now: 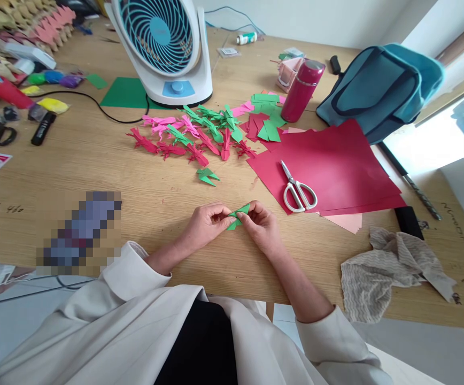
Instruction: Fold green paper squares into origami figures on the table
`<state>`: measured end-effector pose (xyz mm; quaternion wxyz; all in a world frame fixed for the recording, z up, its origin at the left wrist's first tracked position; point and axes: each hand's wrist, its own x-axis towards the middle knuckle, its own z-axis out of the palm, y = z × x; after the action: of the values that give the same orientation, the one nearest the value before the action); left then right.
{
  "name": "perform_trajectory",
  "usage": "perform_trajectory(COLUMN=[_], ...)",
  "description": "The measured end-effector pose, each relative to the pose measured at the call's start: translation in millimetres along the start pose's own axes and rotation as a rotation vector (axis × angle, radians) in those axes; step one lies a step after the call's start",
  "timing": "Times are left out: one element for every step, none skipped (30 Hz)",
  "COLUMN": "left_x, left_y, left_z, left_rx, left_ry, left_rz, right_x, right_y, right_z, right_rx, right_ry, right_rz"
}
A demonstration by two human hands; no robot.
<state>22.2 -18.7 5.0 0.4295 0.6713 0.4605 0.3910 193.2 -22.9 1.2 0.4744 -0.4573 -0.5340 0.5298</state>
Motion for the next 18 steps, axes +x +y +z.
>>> perform_trajectory(left_x=[-0.1,-0.2,-0.3,-0.4,-0.6,-0.7,-0.8,-0.8,-0.9,-0.9,-0.9,-0.9,-1.0,-1.0,-1.0,-1.1,-1.1,-1.2], left_y=[-0.1,-0.2,-0.2,0.0,0.2,0.4,0.8,1.2,1.6,1.9,2.2,2.3,2.2,2.0,1.5,0.9,0.2,-0.5], left_z=[0.1,0.2,0.3,0.4,0.6,0.7,0.8,1.0,1.1,1.2,1.3,1.4,1.5,1.6,1.7,1.8,1.9,2.0], left_rx=[0.004,0.007,0.013,0.021,0.032,0.045,0.057,0.068,0.077,0.084,0.089,0.092,0.096,0.099,0.103,0.107,0.11,0.114], left_ry=[-0.001,-0.002,-0.003,-0.005,-0.008,-0.012,-0.015,-0.016,-0.014,-0.013,-0.012,-0.012,-0.013,-0.016,-0.018,-0.019,-0.02,-0.02], left_rz=[0.004,0.005,0.005,0.006,0.008,0.012,0.017,0.02,0.023,0.025,0.026,0.028,0.029,0.03,0.032,0.033,0.035,0.036], right_x=[-0.1,-0.3,-0.5,-0.8,-1.0,-1.2,-1.3,-1.4,-1.4,-1.4,-1.4,-1.4,-1.4,-1.4,-1.4,-1.6,-1.7,-1.9], right_y=[-0.4,-0.8,-1.4,-1.8,-2.2,-2.4,-2.4,-2.3,-2.0,-1.7,-1.3,-1.0,-0.8,-0.6,-0.5,-0.5,-0.5,-0.6], right_z=[0.2,0.4,0.5,0.4,0.2,-0.1,-0.5,-1.0,-1.5,-2.0,-2.5,-2.9,-3.3,-3.6,-4.0,-4.3,-4.6,-4.9], right_rx=[-0.005,-0.012,-0.021,-0.03,-0.041,-0.053,-0.065,-0.075,-0.083,-0.085,-0.081,-0.072,-0.062,-0.05,-0.04,-0.033,-0.033,-0.04], right_ry=[0.001,0.005,0.009,0.013,0.016,0.019,0.019,0.019,0.019,0.022,0.029,0.042,0.058,0.075,0.089,0.099,0.105,0.111], right_rz=[-0.004,-0.009,-0.013,-0.019,-0.024,-0.031,-0.036,-0.04,-0.041,-0.041,-0.041,-0.04,-0.039,-0.039,-0.04,-0.042,-0.045,-0.05])
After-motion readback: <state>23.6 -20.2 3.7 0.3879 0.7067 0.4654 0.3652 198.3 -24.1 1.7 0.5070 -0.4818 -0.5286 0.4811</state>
